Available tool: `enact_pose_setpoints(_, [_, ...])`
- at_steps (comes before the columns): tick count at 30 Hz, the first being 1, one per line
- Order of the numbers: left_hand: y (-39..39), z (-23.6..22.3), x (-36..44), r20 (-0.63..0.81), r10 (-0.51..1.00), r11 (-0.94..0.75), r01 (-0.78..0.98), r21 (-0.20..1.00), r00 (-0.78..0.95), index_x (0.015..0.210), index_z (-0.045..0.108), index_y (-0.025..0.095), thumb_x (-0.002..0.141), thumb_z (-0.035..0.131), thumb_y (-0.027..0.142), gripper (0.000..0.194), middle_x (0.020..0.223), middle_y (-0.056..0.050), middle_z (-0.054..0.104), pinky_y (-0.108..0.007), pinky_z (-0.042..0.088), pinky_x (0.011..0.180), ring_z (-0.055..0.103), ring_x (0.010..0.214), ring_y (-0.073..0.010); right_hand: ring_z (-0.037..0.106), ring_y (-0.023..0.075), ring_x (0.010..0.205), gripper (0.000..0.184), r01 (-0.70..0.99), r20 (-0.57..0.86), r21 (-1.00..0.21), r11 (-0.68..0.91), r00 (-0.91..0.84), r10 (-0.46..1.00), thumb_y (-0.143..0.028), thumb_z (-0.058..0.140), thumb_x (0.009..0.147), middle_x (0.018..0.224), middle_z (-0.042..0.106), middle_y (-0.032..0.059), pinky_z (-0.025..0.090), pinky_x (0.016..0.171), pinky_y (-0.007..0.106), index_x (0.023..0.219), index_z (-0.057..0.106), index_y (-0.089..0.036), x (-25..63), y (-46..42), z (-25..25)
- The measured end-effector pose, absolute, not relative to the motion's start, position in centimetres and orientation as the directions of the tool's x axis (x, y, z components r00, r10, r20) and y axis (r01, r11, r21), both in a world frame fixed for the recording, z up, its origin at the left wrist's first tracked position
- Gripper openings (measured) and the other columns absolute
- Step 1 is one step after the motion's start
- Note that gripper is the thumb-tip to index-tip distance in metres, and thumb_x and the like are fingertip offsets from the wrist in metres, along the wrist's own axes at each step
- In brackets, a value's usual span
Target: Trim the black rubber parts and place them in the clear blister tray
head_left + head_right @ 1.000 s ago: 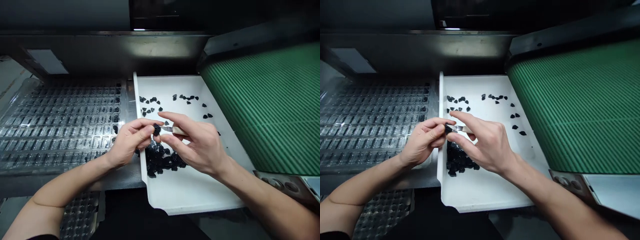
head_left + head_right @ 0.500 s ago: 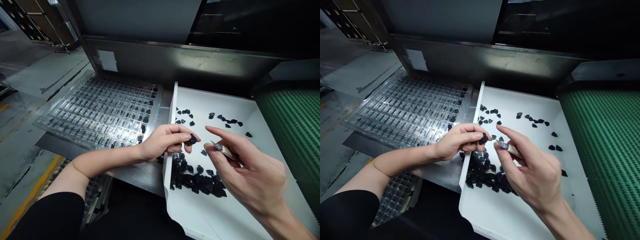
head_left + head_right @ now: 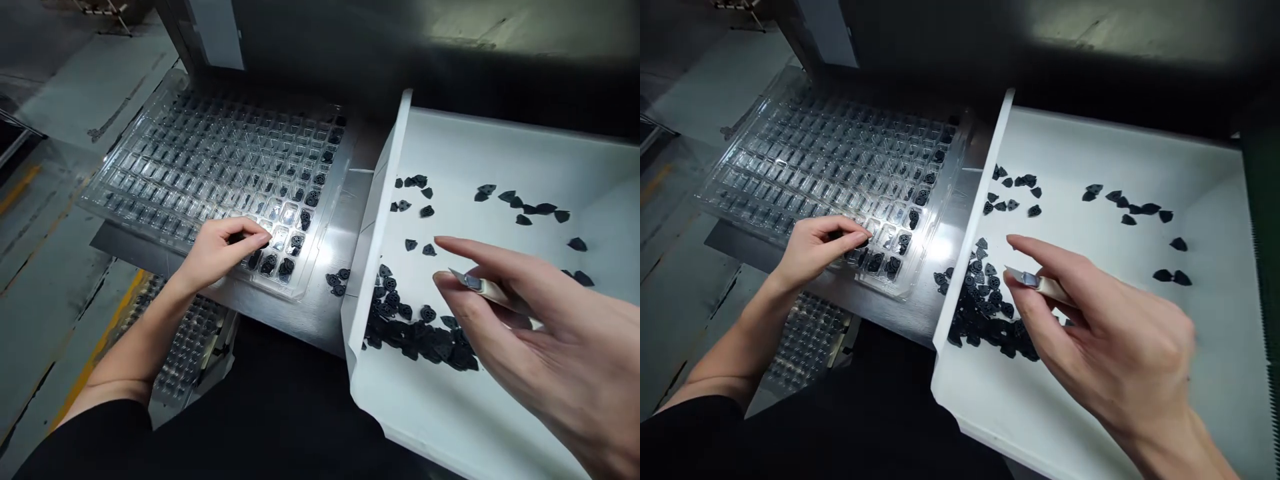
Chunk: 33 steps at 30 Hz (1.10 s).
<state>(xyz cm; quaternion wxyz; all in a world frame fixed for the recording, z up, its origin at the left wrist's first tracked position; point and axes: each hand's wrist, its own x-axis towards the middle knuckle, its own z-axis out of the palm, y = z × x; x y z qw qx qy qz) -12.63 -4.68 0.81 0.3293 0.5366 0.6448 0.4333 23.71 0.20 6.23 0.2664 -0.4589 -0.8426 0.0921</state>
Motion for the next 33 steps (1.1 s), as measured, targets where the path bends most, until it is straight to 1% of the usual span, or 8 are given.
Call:
enact_pose_setpoints(4, [-5.0,0.3,-13.0,0.077,0.977,0.027,0.474,0.880,-0.199,0.094,0.089,0.019,0.094,0.084,0.042,0.023,0.099,-0.010,0.085,-0.032,0.058,0.086,0.077,0.094,-0.0254,0.051,0.0147,0.049,0.035,0.701,0.393,-0.389,0.598,-0.461,0.796,-0.025,0.066,0.109,0.071,0.063,-0.0014,0.047,0.056,0.035,0.142,0.072,-0.036,23.7,0.4,5.6])
enact_pose_setpoints(8, [-2.8,0.8,-12.3,0.140,0.989,-0.084,0.578,0.811,-0.052,0.101,0.086,0.020,0.103,0.072,0.046,0.029,0.103,-0.009,0.084,-0.031,0.054,0.084,0.075,0.096,-0.0246,0.048,0.0084,0.047,0.040,0.579,0.475,-0.389,0.716,-0.540,0.695,-0.014,0.070,0.104,0.072,0.065,-0.0048,0.046,0.053,0.029,0.139,0.073,-0.033,24.2,1.2,5.1])
enact_pose_setpoints(11, [-1.0,1.3,-12.1,0.124,0.991,-0.121,0.658,0.743,0.043,0.106,0.082,0.020,0.108,0.064,0.045,0.031,0.099,-0.008,0.081,-0.030,0.048,0.075,0.071,0.086,-0.0218,0.053,0.0085,0.051,0.039,0.549,0.492,-0.400,0.734,-0.548,0.677,-0.014,0.071,0.104,0.073,0.065,-0.0050,0.049,0.057,0.028,0.139,0.073,-0.029,24.4,1.5,5.1])
enact_pose_setpoints(14, [1.4,1.9,-12.7,0.104,0.993,-0.113,0.688,0.717,0.055,0.106,0.077,0.019,0.108,0.062,0.045,0.030,0.085,-0.004,0.074,-0.029,0.041,0.066,0.062,0.072,-0.0174,0.056,0.0093,0.052,0.035,0.535,0.509,-0.403,0.743,-0.544,0.667,-0.014,0.070,0.105,0.073,0.066,-0.0049,0.051,0.060,0.029,0.138,0.072,-0.025,24.2,1.5,5.2])
enact_pose_setpoints(19, [9.7,2.9,-14.1,0.146,0.989,-0.133,0.586,0.799,0.025,0.093,0.075,0.018,0.097,0.070,0.039,0.022,0.069,-0.002,0.063,-0.029,0.035,0.059,0.050,0.061,-0.0145,0.067,0.0103,0.060,0.032,0.472,0.539,-0.392,0.790,-0.578,0.613,-0.011,0.068,0.105,0.087,0.078,-0.0006,0.052,0.059,0.027,0.136,0.071,-0.019,23.9,1.5,5.4])
enact_pose_setpoints(25, [19.7,1.6,-14.3,0.162,0.986,-0.111,0.587,0.802,-0.035,0.080,0.075,0.015,0.080,0.078,0.034,0.018,0.060,0.001,0.051,-0.030,0.028,0.058,0.038,0.056,-0.0122,0.066,0.0101,0.060,0.028,0.493,0.572,-0.364,0.790,-0.552,0.607,-0.007,0.067,0.104,0.082,0.076,0.0006,0.050,0.057,0.027,0.132,0.072,-0.012,24.3,1.6,5.5])
enact_pose_setpoints(29, [22.0,-0.7,-14.3,0.150,0.988,-0.097,0.597,0.797,-0.039,0.079,0.076,0.015,0.079,0.078,0.033,0.019,0.061,0.000,0.054,-0.031,0.032,0.061,0.042,0.058,-0.0135,0.064,0.0095,0.059,0.028,0.485,0.578,-0.352,0.801,-0.560,0.593,-0.007,0.067,0.104,0.084,0.077,0.0005,0.051,0.058,0.027,0.131,0.072,-0.011,24.4,1.5,5.8])
enact_pose_setpoints(33, [23.8,-1.7,-14.6,0.174,0.982,-0.095,0.615,0.783,-0.070,0.084,0.079,0.013,0.079,0.080,0.030,0.018,0.069,-0.004,0.063,-0.034,0.042,0.071,0.053,0.068,-0.0179,0.065,0.0101,0.061,0.030,0.472,0.570,-0.349,0.810,-0.579,0.583,-0.007,0.066,0.104,0.087,0.077,0.0009,0.051,0.059,0.028,0.133,0.071,-0.012,24.3,1.3,5.7])
